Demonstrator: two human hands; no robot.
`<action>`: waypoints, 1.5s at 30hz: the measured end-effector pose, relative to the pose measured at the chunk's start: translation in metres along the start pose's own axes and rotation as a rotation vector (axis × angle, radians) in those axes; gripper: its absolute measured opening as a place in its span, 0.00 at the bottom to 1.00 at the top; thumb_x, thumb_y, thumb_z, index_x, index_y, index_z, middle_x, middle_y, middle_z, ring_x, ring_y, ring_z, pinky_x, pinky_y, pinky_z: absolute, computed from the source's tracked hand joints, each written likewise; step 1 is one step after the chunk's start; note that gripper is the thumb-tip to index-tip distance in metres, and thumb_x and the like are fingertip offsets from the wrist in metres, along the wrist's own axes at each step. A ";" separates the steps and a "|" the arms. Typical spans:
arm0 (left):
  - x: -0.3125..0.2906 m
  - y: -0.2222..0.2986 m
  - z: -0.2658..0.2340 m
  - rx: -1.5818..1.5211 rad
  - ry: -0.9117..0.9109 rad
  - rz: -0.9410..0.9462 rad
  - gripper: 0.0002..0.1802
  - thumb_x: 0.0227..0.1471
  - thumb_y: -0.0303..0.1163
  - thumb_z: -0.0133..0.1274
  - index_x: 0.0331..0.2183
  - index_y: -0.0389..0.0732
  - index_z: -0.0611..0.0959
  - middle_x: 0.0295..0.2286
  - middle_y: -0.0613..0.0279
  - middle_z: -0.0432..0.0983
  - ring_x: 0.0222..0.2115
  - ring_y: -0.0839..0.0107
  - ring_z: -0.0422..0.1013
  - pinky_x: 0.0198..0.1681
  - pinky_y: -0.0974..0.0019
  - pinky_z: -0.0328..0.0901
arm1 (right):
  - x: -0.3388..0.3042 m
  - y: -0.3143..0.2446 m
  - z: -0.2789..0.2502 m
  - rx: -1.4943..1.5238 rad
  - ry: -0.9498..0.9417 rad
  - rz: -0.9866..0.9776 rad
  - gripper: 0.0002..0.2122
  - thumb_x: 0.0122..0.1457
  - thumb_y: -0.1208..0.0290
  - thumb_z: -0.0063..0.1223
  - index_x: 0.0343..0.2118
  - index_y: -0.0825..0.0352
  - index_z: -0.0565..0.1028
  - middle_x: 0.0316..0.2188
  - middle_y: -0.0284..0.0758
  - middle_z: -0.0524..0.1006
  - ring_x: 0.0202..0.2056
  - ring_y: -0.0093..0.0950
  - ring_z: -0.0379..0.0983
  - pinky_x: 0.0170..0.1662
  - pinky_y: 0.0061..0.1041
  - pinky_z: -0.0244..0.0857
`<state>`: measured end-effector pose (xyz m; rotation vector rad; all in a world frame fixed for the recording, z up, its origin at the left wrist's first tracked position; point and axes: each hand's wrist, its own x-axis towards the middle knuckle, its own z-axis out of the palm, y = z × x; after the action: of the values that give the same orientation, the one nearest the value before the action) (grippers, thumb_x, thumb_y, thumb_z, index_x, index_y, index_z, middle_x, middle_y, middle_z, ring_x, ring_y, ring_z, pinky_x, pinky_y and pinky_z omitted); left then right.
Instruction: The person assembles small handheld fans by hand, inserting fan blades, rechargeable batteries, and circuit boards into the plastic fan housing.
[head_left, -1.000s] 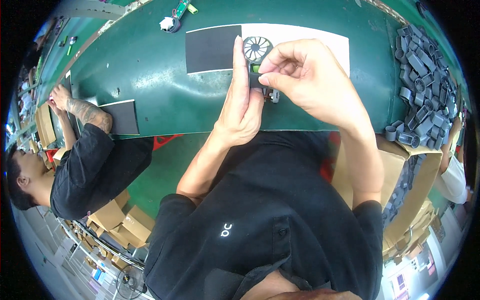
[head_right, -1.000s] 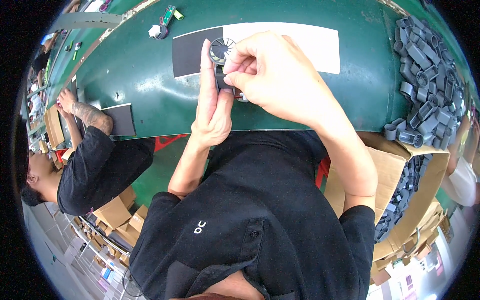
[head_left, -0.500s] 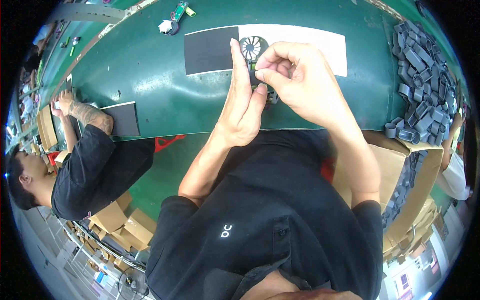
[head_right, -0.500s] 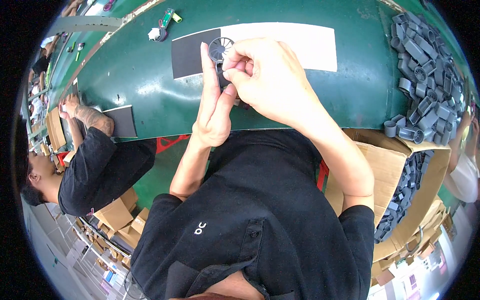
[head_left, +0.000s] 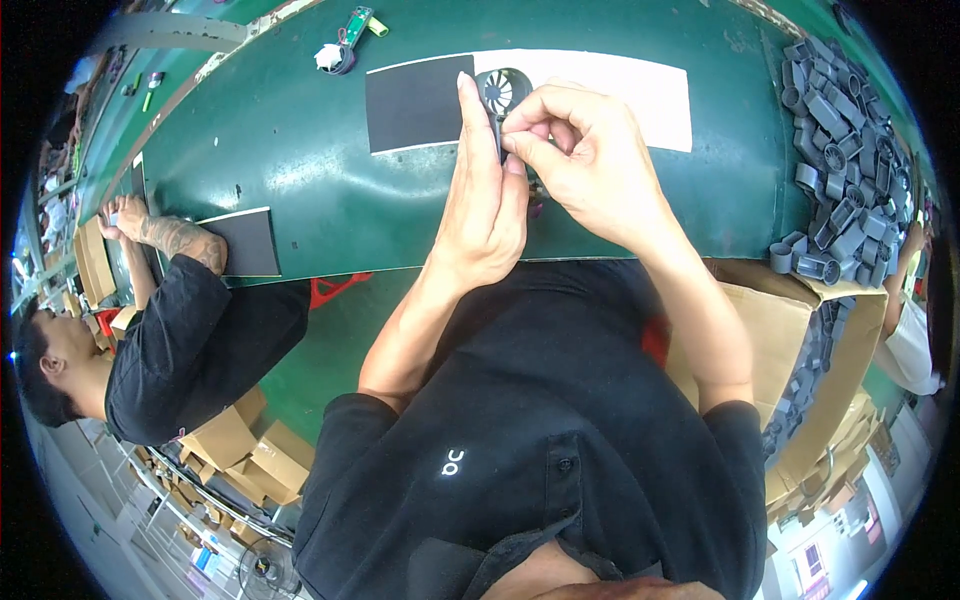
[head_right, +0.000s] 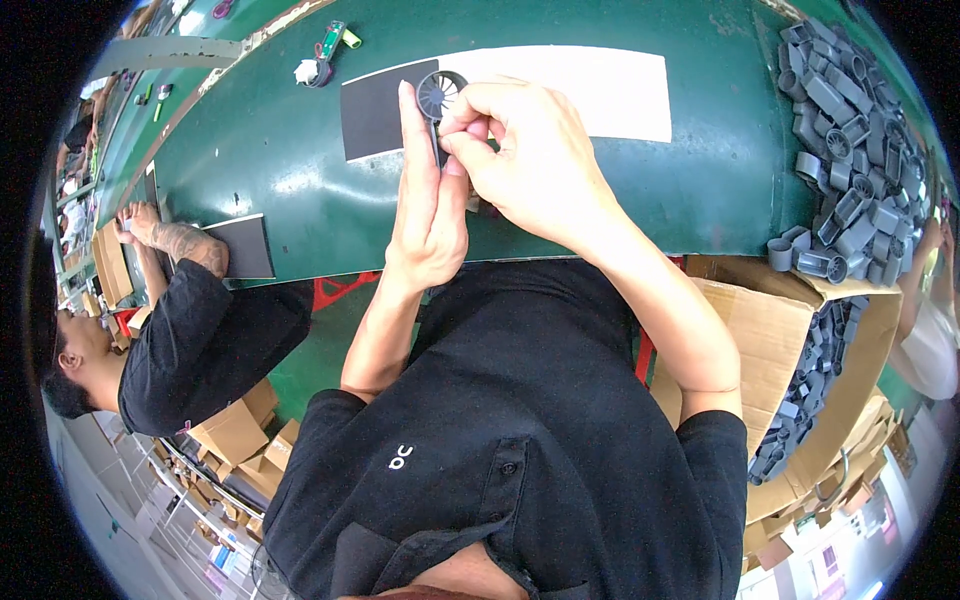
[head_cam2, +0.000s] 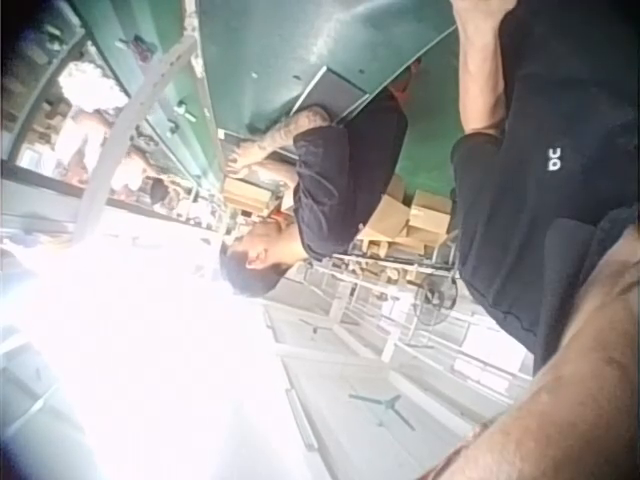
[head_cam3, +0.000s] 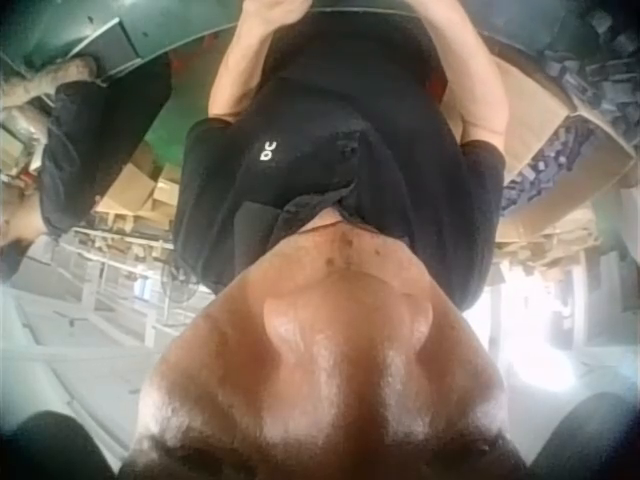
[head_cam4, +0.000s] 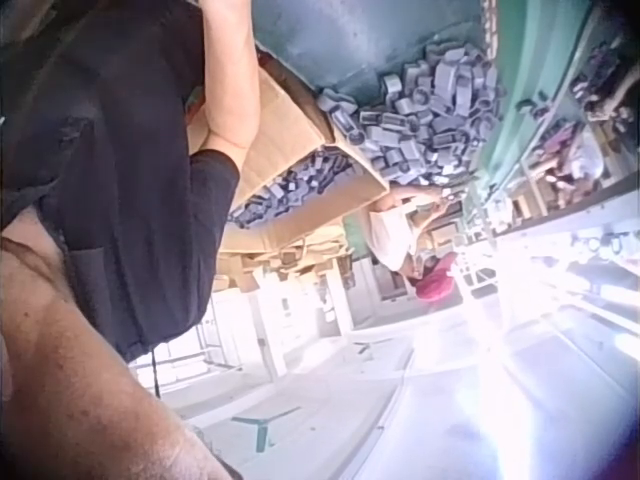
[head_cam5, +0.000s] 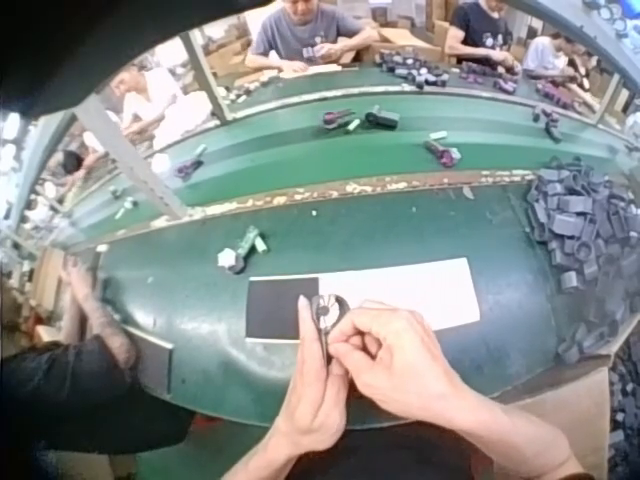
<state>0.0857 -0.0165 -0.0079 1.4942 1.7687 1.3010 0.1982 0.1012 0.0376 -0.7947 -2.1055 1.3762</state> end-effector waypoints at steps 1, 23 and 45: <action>0.001 -0.001 0.001 0.000 0.001 0.001 0.39 0.68 0.23 0.35 0.70 0.31 0.35 0.57 0.42 0.68 0.54 0.59 0.70 0.59 0.63 0.63 | 0.001 0.002 0.002 0.010 0.017 -0.046 0.02 0.55 0.81 0.62 0.31 0.71 0.81 0.24 0.27 0.73 0.24 0.15 0.60 0.28 0.18 0.57; 0.004 0.020 -0.005 -0.948 0.116 -0.317 0.50 0.52 0.32 0.48 0.72 0.42 0.46 0.58 0.55 0.66 0.50 0.70 0.68 0.52 0.67 0.65 | -0.020 -0.017 0.003 -0.025 0.290 -0.325 0.37 0.56 0.82 0.62 0.69 0.68 0.58 0.43 0.38 0.78 0.36 0.27 0.76 0.43 0.25 0.71; -0.029 0.045 -0.006 -0.236 0.181 0.132 0.38 0.64 0.17 0.37 0.70 0.31 0.43 0.64 0.40 0.55 0.64 0.55 0.58 0.66 0.59 0.54 | -0.056 -0.034 0.033 0.396 0.139 0.161 0.17 0.62 0.81 0.53 0.54 0.73 0.73 0.45 0.37 0.78 0.47 0.23 0.74 0.49 0.24 0.71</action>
<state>0.1108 -0.0483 0.0283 1.4172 1.5775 1.6945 0.2088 0.0301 0.0518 -0.8750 -1.6194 1.6988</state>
